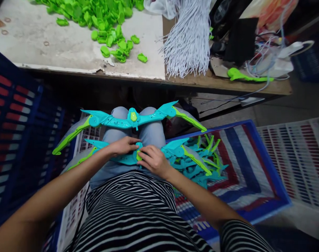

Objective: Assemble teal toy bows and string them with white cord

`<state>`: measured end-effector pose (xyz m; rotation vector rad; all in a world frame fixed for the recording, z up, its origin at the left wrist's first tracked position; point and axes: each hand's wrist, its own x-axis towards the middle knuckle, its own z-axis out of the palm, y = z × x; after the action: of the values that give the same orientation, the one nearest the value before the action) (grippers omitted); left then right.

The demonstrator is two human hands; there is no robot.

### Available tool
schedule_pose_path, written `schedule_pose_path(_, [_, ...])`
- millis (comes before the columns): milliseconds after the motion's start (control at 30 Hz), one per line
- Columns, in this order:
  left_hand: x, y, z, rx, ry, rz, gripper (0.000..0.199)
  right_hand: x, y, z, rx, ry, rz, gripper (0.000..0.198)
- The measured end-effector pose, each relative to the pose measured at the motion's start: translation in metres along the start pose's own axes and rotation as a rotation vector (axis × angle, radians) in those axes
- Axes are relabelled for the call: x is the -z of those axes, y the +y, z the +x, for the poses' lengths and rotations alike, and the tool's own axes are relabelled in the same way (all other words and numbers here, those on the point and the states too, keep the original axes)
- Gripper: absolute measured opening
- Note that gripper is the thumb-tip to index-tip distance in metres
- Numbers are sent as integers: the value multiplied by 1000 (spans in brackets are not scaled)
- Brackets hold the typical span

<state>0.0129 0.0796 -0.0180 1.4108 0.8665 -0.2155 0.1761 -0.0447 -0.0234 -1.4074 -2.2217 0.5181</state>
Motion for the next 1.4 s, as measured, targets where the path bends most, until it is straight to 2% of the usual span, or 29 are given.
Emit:
schedule_pose_path(167, [0,-5,2,-38,5,52,55,-5,-3,4,-91,31,25,27])
schedule_pose_path(333, [3,-8,1,-81,8,83,52,-8,-3,6,-88,3,22,27])
schedule_pose_path(400, [4,-7,-1,-106,-12,88,53,-12,-2,5,-122,44,48,26])
schedule_pose_path(500, [5,-7,-2,-138,-45,102,59,-18,-3,4,-251,132,110,26])
schedule_pose_path(567, [3,-7,-2,-154,-30,133,60,-20,-5,5,-359,118,165,36])
schedule_pose_path(700, [-6,-10,-1,-209,48,223,55,-17,-6,12,-504,-23,221,68])
schedule_pose_path(833, [-10,-13,-1,-231,158,303,49,-12,-5,21,-505,-117,214,70])
schedule_pose_path(967, [-4,-13,-3,-233,123,324,46,-10,-2,26,-496,-146,210,73])
schedule_pose_path(1100, [0,-12,-2,-240,53,242,46,-9,-1,30,-499,-195,208,80])
schedule_pose_path(1267, [-2,-8,0,-195,52,256,39,-9,-1,26,-455,-215,172,84])
schedule_pose_path(1333, [-11,-6,-7,-177,142,343,38,0,5,29,-386,-267,165,84])
schedule_pose_path(1400, [-27,-7,-17,-201,334,483,41,19,17,41,-286,-333,183,74])
